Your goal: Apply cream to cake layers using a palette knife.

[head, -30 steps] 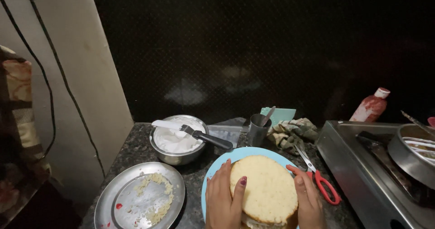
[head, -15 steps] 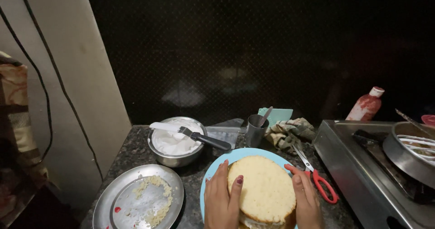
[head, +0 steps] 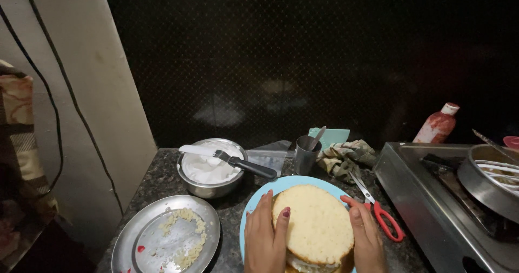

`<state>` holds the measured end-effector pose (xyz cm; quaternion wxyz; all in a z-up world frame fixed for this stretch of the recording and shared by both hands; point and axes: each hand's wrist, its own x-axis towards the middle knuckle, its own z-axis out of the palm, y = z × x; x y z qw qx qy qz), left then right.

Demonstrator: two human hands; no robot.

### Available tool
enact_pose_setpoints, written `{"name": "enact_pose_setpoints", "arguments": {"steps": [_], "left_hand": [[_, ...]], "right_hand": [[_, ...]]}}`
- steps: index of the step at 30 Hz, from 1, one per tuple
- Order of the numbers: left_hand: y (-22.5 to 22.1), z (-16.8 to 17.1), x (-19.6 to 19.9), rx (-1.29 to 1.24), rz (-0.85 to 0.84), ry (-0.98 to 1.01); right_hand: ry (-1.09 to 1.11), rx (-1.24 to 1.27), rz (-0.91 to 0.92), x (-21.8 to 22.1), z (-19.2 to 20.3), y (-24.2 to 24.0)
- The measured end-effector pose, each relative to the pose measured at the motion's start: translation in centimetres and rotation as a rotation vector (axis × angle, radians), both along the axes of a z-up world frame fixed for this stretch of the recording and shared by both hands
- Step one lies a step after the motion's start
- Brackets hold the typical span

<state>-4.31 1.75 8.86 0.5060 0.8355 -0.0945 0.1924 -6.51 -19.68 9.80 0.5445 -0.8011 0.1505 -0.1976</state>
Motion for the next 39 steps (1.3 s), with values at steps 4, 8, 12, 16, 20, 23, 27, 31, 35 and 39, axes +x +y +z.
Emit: {"name": "enact_pose_setpoints", "arguments": {"steps": [4, 8, 12, 16, 20, 23, 27, 31, 35, 39], "left_hand": [[0.0, -0.1, 0.2, 0.011, -0.001, 0.022], [-0.1, -0.4, 0.0, -0.003, 0.007, -0.007], [0.0, -0.3, 0.0, -0.017, 0.010, -0.014], [0.0, -0.3, 0.1, 0.000, 0.007, -0.004], [-0.1, -0.4, 0.1, -0.004, 0.006, -0.013], [0.0, -0.3, 0.0, -0.004, 0.012, -0.003], [0.0, 0.0, 0.0, -0.018, 0.006, 0.006], [0.0, 0.1, -0.1, -0.015, 0.006, 0.040], [0.0, 0.1, -0.2, -0.026, 0.005, 0.036], [0.0, 0.0, -0.2, -0.040, 0.009, -0.014]], "right_hand": [[-0.032, -0.026, -0.008, 0.0, -0.3, 0.0], [-0.021, -0.028, 0.000, 0.2, -0.7, -0.3], [-0.025, -0.023, 0.009, 0.2, -0.8, -0.3], [-0.051, -0.058, 0.000, 0.2, -1.1, -0.2], [-0.085, -0.105, -0.002, 0.1, -1.3, -0.2], [-0.085, -0.092, 0.010, 0.2, -1.0, -0.2], [0.051, -0.037, 0.009, 0.7, -1.1, -0.6], [0.055, -0.074, 0.021, 0.5, -0.9, -0.5], [0.021, -0.083, 0.033, 0.4, -0.8, -0.4], [-0.051, -0.087, 0.029, 0.4, -1.5, -0.5]]}}
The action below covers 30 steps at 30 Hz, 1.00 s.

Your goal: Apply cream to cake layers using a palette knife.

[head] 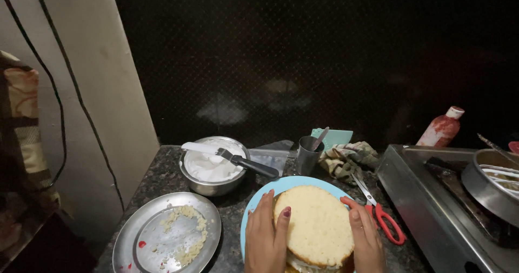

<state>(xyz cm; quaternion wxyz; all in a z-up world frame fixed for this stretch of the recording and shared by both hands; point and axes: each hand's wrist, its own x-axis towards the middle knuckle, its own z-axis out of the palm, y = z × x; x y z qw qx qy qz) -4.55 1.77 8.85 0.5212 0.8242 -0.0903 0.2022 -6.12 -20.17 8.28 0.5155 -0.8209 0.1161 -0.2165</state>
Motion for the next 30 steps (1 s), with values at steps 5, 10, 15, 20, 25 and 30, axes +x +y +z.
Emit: {"name": "enact_pose_setpoints", "arguments": {"steps": [5, 10, 15, 20, 25, 30], "left_hand": [[0.0, -0.3, 0.2, -0.006, -0.009, -0.031], [-0.1, -0.1, 0.1, -0.034, 0.002, -0.014], [0.0, 0.2, -0.3, -0.054, 0.000, 0.005], [-0.1, -1.3, 1.3, -0.082, 0.001, 0.012], [0.2, -0.3, 3.2, -0.203, 0.058, 0.107], [1.2, 9.1, 3.8, -0.474, 0.078, 0.246]], "right_hand": [[-0.134, 0.048, 0.058, 1.0, -1.8, -1.2], [-0.083, 0.065, 0.042, 0.4, -0.6, -0.6], [-0.058, 0.064, 0.022, 0.6, -0.9, -0.7], [-0.044, -0.103, 0.054, 1.6, -1.3, -2.4], [0.016, 0.183, 0.050, 4.7, 1.1, -3.3], [0.073, -0.119, 0.108, 10.5, 6.8, -2.6]]}}
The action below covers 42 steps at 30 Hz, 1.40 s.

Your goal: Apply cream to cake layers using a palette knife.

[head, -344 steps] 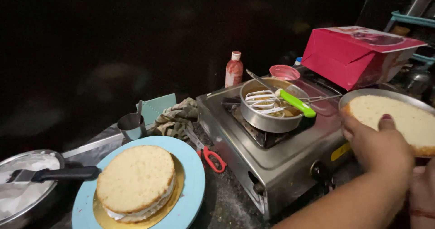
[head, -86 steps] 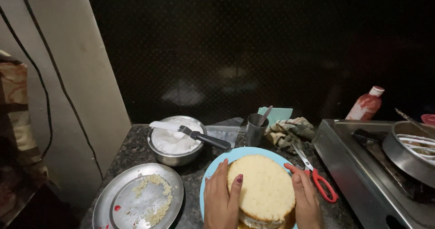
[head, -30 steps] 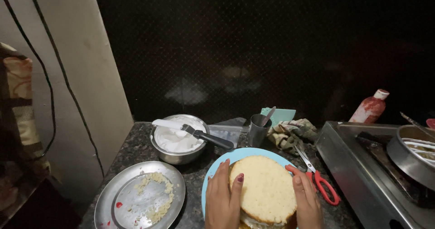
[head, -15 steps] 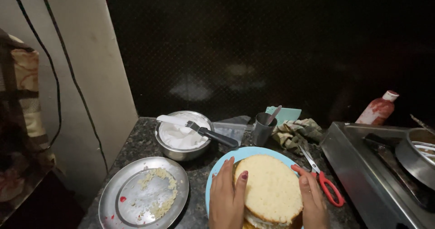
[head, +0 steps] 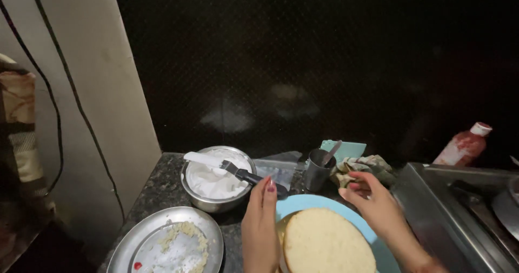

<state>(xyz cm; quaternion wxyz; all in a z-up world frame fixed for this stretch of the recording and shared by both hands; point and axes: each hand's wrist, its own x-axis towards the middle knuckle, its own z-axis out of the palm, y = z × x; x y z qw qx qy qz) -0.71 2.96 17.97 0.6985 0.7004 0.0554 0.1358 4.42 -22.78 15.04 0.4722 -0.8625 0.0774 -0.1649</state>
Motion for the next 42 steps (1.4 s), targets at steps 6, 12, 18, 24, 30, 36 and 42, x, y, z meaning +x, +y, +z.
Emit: {"name": "enact_pose_setpoints", "arguments": {"steps": [6, 12, 18, 24, 30, 36, 42], "left_hand": [[0.4, -0.5, 4.2, -0.161, -0.087, -0.009], [1.4, -2.8, 5.8, -0.385, -0.137, 0.085], [2.0, -4.2, 5.1, -0.363, -0.099, 0.127], [1.3, -2.2, 3.7, -0.265, -0.044, 0.152], [0.9, -1.5, 2.1, -0.041, 0.008, 0.149], [0.8, -8.0, 1.8, 0.303, 0.089, 0.237], [2.8, -3.0, -2.2, 0.578, -0.163, 0.628]], "right_hand": [[0.256, -0.368, 0.062, 6.7, 2.1, 1.7], [0.364, -0.624, 0.103, 11.3, -0.7, 1.2], [0.344, -0.630, 0.027, 9.9, 0.1, 1.6], [0.226, -0.593, -0.030, 6.6, 3.9, 2.0], [0.120, -0.458, -0.050, 1.8, 10.2, 2.2], [0.041, -0.451, -0.043, -2.2, 13.1, 2.1], [0.070, -0.509, -0.070, -3.6, 14.1, 1.8]]}}
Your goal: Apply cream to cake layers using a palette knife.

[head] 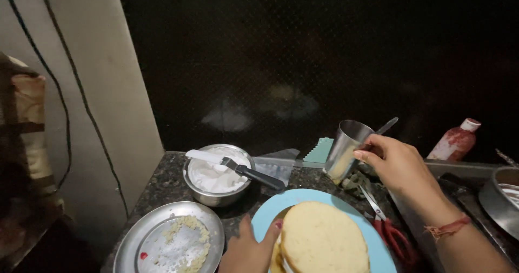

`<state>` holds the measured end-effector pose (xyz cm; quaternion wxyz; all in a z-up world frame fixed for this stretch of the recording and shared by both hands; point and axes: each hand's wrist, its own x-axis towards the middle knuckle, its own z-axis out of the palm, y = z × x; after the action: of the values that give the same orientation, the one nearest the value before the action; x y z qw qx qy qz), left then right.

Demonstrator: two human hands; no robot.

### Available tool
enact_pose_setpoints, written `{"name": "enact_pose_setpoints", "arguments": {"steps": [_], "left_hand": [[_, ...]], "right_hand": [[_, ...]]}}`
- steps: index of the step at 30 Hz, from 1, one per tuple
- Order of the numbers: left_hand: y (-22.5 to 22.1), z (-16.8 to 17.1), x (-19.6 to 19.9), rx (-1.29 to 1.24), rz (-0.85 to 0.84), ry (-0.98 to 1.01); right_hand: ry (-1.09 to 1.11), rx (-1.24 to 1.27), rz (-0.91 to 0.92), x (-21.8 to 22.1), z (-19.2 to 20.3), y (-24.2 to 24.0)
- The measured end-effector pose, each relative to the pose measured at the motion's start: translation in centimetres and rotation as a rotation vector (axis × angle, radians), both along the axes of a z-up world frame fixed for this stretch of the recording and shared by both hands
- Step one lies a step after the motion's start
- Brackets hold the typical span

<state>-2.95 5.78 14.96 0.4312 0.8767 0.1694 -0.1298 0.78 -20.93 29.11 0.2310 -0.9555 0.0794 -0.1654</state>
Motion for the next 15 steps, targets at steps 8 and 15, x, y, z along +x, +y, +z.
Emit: {"name": "enact_pose_setpoints", "arguments": {"steps": [8, 15], "left_hand": [[1.5, 0.6, -0.7, 0.080, -0.091, -0.046], [0.9, 0.8, -0.9, 0.044, -0.082, -0.188]], "right_hand": [[0.024, -0.020, -0.024, -1.6, -0.1, -0.4], [0.039, -0.017, -0.039, -2.8, 0.4, -1.5]]}}
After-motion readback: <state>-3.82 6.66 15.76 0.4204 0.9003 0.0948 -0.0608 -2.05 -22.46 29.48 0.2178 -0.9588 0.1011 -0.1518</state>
